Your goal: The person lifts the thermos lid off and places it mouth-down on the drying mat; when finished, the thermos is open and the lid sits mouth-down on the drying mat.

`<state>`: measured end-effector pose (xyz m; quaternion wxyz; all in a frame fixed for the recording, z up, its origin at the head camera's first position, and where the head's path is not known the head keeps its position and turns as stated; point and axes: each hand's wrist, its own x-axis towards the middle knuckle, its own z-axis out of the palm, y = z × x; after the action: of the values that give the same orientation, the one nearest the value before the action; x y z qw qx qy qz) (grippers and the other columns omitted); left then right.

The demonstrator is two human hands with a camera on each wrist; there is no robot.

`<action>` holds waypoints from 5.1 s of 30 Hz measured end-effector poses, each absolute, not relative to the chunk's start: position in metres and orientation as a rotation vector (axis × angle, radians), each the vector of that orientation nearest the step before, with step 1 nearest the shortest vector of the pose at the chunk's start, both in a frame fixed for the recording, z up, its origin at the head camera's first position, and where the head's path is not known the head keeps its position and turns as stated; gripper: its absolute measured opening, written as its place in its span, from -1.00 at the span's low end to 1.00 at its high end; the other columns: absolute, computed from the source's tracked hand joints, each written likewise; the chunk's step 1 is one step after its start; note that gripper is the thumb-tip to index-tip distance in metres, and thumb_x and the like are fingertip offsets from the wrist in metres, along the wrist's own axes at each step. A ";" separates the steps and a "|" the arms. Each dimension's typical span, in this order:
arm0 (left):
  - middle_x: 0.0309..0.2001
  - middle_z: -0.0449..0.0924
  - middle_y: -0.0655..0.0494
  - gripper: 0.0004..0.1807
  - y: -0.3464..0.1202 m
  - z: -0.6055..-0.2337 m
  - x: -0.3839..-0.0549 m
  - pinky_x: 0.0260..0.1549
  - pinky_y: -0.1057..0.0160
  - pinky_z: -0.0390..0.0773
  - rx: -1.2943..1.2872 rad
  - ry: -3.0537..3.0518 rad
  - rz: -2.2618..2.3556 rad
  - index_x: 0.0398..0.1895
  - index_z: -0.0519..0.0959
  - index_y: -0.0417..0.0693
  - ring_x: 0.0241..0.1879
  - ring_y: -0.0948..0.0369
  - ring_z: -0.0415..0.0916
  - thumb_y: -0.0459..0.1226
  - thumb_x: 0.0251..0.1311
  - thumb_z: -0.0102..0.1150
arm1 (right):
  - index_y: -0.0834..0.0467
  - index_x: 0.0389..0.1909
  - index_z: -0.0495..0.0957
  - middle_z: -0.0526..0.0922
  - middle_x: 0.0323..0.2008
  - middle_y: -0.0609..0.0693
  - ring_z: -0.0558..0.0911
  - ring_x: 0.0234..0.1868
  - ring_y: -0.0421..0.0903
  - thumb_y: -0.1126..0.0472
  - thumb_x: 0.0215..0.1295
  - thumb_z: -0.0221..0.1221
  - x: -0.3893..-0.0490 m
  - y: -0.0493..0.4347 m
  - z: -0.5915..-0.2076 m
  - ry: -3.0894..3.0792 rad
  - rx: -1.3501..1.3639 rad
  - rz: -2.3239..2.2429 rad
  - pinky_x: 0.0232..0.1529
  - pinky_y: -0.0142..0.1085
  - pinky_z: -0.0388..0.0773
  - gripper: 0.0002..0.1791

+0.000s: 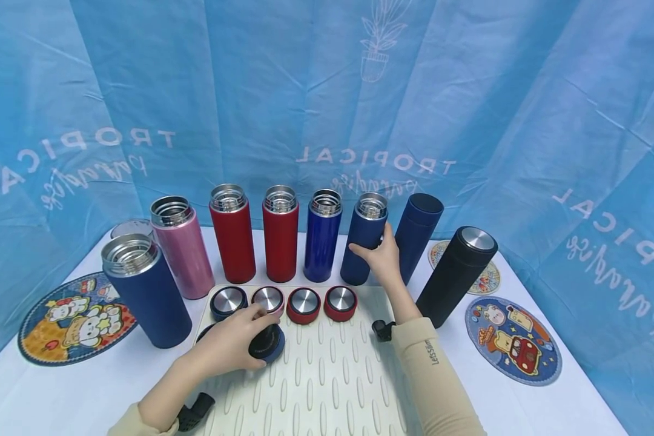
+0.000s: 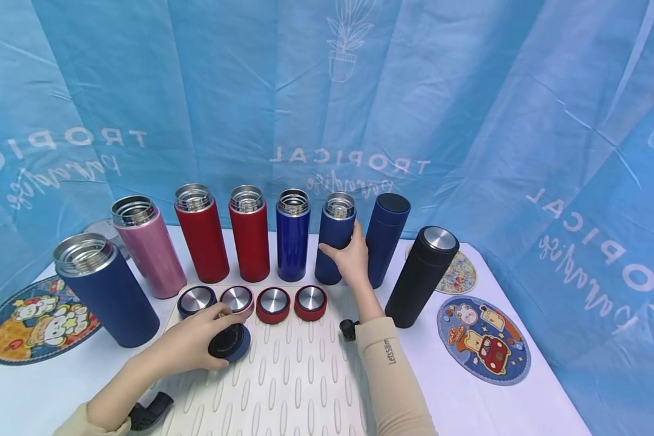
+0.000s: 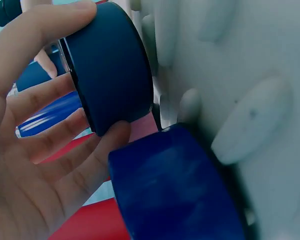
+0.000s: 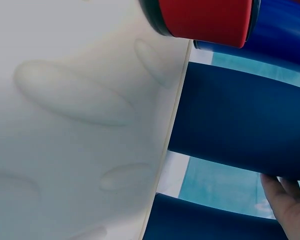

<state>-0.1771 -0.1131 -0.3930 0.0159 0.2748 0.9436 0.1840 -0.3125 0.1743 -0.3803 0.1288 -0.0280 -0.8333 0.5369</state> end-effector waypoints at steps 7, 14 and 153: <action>-0.07 0.50 -0.04 -0.30 -0.112 -0.397 -0.179 -0.21 0.02 0.57 0.872 2.969 0.479 0.03 0.54 -0.04 -0.13 0.05 0.49 -0.16 -0.36 0.52 | 0.06 0.42 -0.07 0.17 0.34 0.12 0.23 0.31 0.13 0.06 -0.05 0.39 -0.311 0.174 -0.380 -2.420 -0.073 1.564 0.19 0.04 0.30 0.07; -0.04 0.50 -0.06 -0.33 -0.111 -0.399 -0.181 -0.19 -0.01 0.56 0.850 2.966 0.467 0.02 0.55 0.01 -0.10 0.02 0.50 -0.15 -0.34 0.51 | 0.05 0.42 -0.08 0.16 0.34 0.12 0.23 0.32 0.14 0.06 -0.04 0.38 -0.310 0.174 -0.379 -2.429 -0.093 1.563 0.20 0.03 0.30 0.07; 0.32 0.09 0.02 -0.03 -0.097 -0.340 -0.188 -0.07 0.03 0.53 1.189 2.720 1.502 0.34 0.19 0.12 0.23 0.01 0.17 -0.22 -0.23 0.50 | -0.22 0.24 0.34 0.52 -0.08 -0.01 0.50 -0.09 -0.01 -0.05 -0.38 0.49 -0.190 0.161 -0.334 -2.483 0.852 0.349 -0.04 -0.03 0.44 -0.03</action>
<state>-0.1884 -0.0969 -0.3404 -0.0925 0.3558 0.8141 0.4495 -0.1902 0.1605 -0.3338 0.2440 0.3120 -0.9093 0.1276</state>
